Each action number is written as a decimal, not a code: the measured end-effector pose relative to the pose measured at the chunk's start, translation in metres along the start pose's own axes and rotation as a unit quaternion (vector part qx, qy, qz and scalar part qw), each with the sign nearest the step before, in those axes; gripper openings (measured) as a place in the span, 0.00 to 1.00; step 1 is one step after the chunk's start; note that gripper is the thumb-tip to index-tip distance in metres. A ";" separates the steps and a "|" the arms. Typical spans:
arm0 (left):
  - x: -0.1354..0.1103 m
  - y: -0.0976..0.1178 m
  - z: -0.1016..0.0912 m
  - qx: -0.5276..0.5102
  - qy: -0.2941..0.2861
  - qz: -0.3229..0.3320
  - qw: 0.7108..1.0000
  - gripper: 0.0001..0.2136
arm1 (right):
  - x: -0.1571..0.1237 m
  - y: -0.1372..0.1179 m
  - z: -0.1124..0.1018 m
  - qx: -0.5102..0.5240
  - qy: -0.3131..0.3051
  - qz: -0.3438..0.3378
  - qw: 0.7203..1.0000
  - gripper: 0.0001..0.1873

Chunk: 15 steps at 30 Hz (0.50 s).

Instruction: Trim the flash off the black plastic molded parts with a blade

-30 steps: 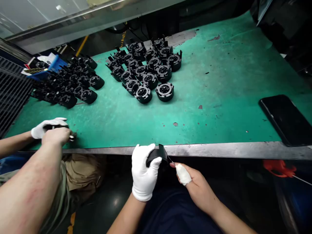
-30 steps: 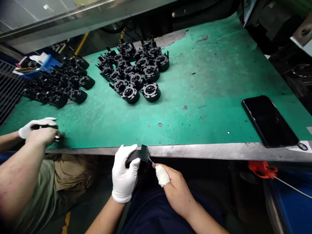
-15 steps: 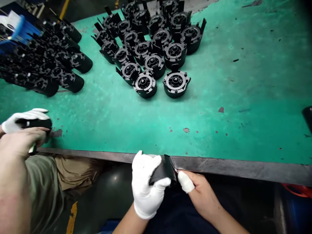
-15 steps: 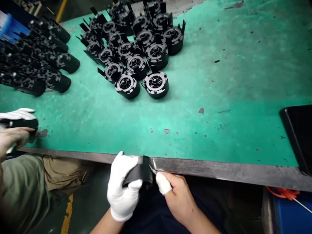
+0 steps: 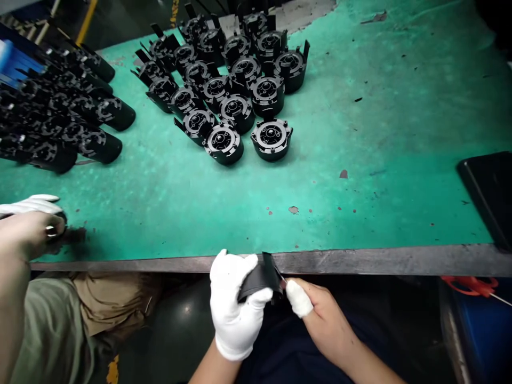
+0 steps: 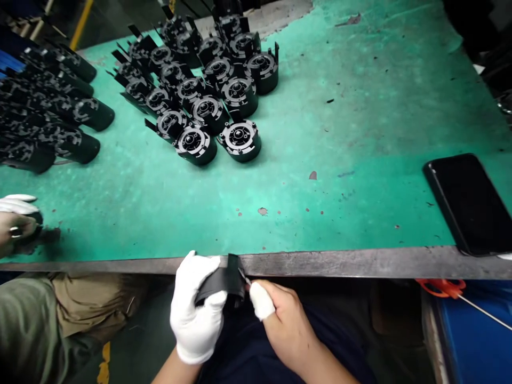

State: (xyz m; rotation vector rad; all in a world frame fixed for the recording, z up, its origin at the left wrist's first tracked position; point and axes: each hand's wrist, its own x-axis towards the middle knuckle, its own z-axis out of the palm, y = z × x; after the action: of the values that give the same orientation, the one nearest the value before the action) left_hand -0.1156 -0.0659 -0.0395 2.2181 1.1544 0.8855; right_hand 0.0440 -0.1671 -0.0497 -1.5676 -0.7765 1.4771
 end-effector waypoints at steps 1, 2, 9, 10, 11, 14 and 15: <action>0.000 0.000 0.000 -0.001 0.001 0.000 1.000 0.21 | 0.002 0.000 0.000 -0.017 -0.002 -0.006 1.000 0.21; 0.000 0.000 0.000 -0.002 0.001 0.000 1.000 0.20 | 0.005 -0.001 0.000 -0.034 0.002 -0.012 0.999 0.21; 0.001 -0.004 0.004 0.000 0.019 0.016 1.000 0.18 | 0.001 0.000 -0.002 0.008 0.034 -0.023 0.999 0.21; 0.001 -0.005 0.005 0.003 0.020 0.020 1.000 0.17 | -0.002 0.000 -0.001 0.027 0.040 -0.021 0.999 0.21; 0.001 -0.006 0.005 0.007 0.020 0.025 0.999 0.17 | -0.004 0.000 0.001 0.042 0.043 -0.025 0.998 0.21; 0.001 0.001 -0.001 0.026 0.018 0.013 0.999 0.16 | -0.004 -0.001 0.006 0.042 0.022 -0.066 0.997 0.27; 0.000 0.007 -0.006 0.024 0.005 -0.002 1.000 0.16 | -0.003 -0.003 0.007 0.033 0.018 -0.084 0.996 0.28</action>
State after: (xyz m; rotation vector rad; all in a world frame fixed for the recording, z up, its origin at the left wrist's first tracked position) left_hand -0.1167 -0.0689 -0.0310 2.2504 1.1969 0.8775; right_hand 0.0372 -0.1674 -0.0458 -1.4396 -0.8089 1.3355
